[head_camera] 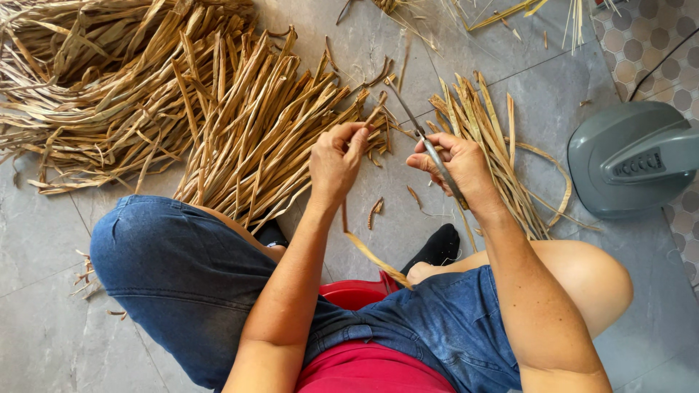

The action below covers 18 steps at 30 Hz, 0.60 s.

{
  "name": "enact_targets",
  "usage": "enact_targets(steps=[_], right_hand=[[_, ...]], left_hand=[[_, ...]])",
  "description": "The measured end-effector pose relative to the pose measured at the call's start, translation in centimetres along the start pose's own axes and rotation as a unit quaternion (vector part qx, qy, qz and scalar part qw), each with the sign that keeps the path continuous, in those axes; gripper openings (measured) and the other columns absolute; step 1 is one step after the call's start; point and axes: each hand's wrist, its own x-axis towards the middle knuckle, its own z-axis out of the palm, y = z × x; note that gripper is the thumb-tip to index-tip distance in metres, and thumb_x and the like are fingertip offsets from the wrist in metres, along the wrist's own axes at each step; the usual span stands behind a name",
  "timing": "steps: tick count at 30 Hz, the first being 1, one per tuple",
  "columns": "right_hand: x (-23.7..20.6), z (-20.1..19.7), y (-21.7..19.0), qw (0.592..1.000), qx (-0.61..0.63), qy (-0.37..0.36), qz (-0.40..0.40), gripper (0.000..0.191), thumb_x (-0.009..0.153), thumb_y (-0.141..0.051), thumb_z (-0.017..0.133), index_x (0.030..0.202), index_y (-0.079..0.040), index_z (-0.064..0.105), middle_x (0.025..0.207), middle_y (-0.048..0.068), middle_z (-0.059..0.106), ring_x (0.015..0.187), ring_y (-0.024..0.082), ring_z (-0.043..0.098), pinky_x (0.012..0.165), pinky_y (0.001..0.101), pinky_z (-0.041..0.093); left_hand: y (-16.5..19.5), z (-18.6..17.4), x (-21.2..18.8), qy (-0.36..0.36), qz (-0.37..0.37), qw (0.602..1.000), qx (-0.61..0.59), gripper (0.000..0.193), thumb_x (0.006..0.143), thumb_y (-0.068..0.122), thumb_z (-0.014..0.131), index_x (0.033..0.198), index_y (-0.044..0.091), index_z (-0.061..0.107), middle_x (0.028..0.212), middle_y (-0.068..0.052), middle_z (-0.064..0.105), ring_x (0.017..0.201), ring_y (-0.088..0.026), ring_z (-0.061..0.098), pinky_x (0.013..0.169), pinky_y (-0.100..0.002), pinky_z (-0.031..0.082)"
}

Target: The person sits on the floor and trims dried rattan strips with scissors, cutting off ends and thinning each strip by hand. They place the trimmed strips into a pile on the floor and set discarded pieces aside, working through the strips one at a time.

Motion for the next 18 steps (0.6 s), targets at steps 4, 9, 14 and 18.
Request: enact_targets(steps=[4,9,14,18], right_hand=[[-0.7,-0.4,0.4,1.0,0.0,0.015,-0.013,0.029,0.091,-0.028,0.078,0.107,-0.006,0.069,0.069,0.006,0.061,0.046,0.006,0.049,0.041,0.0243,0.038],[0.6,-0.9,3.6,0.994,0.064,-0.046,0.081,0.042,0.091,-0.045,0.068,0.113,-0.009,0.06,0.075,0.008,0.074,0.05,0.011,0.06,0.043,0.0248,0.046],[1.1,-1.4,5.9,0.955,0.253,-0.145,-0.053,0.043,0.091,-0.035,0.074,0.123,-0.009,0.06,0.097,0.01,0.072,0.083,0.016,0.073,0.064,0.0291,0.059],[0.5,-5.1,4.3,0.962,0.257,-0.095,-0.007,0.031,0.095,-0.02,0.072,0.122,-0.011,0.059,0.1,0.015,0.075,0.081,0.018,0.071,0.069,0.0292,0.06]], left_hand=[[2.3,-1.1,-0.1,0.087,0.074,0.993,0.015,0.014,0.102,0.017,0.07,0.112,0.009,0.076,0.088,-0.005,0.072,0.077,-0.014,0.067,0.066,-0.031,0.053],[6.2,-1.5,-1.3,0.046,0.151,0.98,-0.125,0.02,0.099,0.002,0.07,0.117,0.011,0.073,0.099,-0.004,0.071,0.081,-0.015,0.067,0.074,-0.032,0.056],[9.0,1.5,-4.8,-0.122,0.311,0.927,-0.171,0.03,0.086,0.006,0.076,0.114,0.013,0.07,0.107,-0.005,0.068,0.106,-0.023,0.068,0.111,-0.045,0.051],[9.2,4.7,-6.2,-0.19,0.324,0.918,-0.124,0.026,0.091,0.011,0.08,0.115,0.018,0.073,0.107,-0.002,0.068,0.109,-0.025,0.067,0.097,-0.034,0.055]])
